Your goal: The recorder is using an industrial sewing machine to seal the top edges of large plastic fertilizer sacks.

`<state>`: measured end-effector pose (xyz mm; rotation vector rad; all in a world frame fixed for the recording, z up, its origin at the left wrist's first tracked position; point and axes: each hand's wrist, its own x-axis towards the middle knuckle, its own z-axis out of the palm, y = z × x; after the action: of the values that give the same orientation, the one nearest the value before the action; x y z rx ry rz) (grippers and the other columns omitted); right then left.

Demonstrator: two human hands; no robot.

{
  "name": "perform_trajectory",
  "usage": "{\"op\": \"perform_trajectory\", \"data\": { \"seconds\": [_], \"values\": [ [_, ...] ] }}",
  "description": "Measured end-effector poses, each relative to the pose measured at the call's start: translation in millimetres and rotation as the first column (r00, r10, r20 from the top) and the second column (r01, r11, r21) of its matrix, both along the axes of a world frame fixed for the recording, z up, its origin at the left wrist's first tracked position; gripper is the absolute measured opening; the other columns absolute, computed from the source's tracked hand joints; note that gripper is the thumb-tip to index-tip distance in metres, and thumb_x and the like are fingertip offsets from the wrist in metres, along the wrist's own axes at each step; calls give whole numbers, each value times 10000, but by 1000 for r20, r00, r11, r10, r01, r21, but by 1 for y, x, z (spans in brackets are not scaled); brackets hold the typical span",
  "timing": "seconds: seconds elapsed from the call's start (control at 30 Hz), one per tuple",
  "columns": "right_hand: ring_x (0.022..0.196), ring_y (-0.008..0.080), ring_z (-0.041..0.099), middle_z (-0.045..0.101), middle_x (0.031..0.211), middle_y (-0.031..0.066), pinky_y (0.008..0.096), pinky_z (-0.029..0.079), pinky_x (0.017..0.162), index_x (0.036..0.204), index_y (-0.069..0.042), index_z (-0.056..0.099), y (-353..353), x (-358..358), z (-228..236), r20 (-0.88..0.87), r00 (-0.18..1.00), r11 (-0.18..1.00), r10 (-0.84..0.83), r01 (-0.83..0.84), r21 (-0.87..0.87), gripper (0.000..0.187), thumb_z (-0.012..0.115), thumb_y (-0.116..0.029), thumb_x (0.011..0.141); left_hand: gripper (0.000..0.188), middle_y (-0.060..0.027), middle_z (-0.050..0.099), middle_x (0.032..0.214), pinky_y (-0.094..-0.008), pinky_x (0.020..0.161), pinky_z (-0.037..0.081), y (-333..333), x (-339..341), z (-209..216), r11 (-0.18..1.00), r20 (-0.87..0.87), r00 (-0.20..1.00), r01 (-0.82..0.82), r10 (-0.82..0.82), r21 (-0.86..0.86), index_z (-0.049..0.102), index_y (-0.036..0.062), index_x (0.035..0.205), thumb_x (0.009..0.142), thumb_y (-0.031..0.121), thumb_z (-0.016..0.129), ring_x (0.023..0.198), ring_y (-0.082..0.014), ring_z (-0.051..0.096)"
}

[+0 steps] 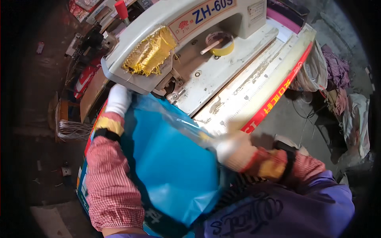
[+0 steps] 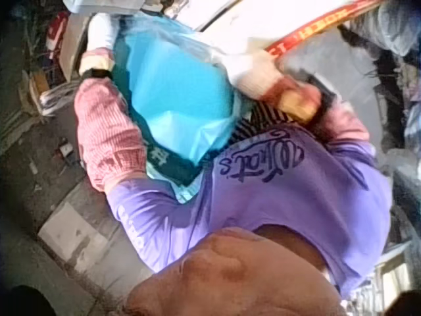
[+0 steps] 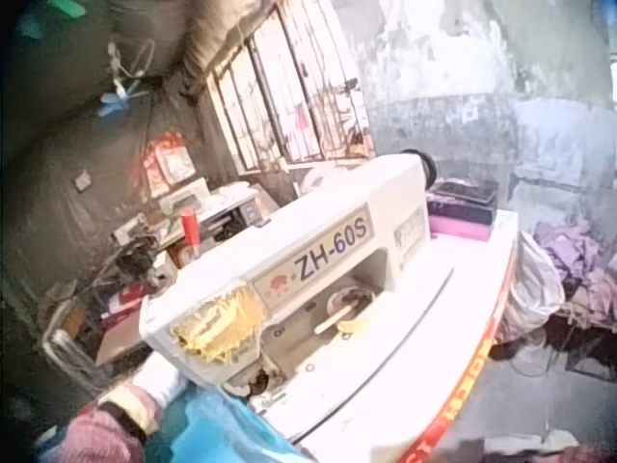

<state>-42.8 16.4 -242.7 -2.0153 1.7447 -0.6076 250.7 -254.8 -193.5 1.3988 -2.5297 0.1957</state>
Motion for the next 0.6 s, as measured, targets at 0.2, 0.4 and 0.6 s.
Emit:
{"op": "perform_trajectory", "data": {
  "seconds": [0.2, 0.4, 0.6],
  "values": [
    [713, 227, 655, 669, 773, 82, 361, 522, 582, 810, -148, 663, -111, 54, 63, -81, 927, 911, 365, -338, 238, 107, 635, -141, 707, 313, -178, 592, 1096, -367, 867, 456, -47, -20, 107, 958, -21, 961, -277, 276, -75, 599, 75, 1098, 804, 86, 493, 1010, -336, 563],
    [758, 338, 632, 657, 815, 152, 421, 507, 629, 841, -96, 687, -136, 33, 54, -61, 930, 931, 362, -358, 77, 289, 549, -334, 755, 322, -155, 609, 1048, -382, 860, 451, 40, -60, 132, 971, 367, 913, -102, 178, -218, 610, 27, 1045, 728, 86, 608, 995, -322, 564],
    [780, 269, 641, 672, 896, 99, 394, 504, 663, 930, -138, 689, -199, 26, 24, 52, 496, 498, 867, -863, -86, 240, 564, -231, 748, 111, -143, 571, 662, -416, 683, 448, 174, -163, 159, 962, 447, 856, 269, -261, 46, 576, 23, 675, 713, 116, 624, 698, -338, 575]
  ]
}}
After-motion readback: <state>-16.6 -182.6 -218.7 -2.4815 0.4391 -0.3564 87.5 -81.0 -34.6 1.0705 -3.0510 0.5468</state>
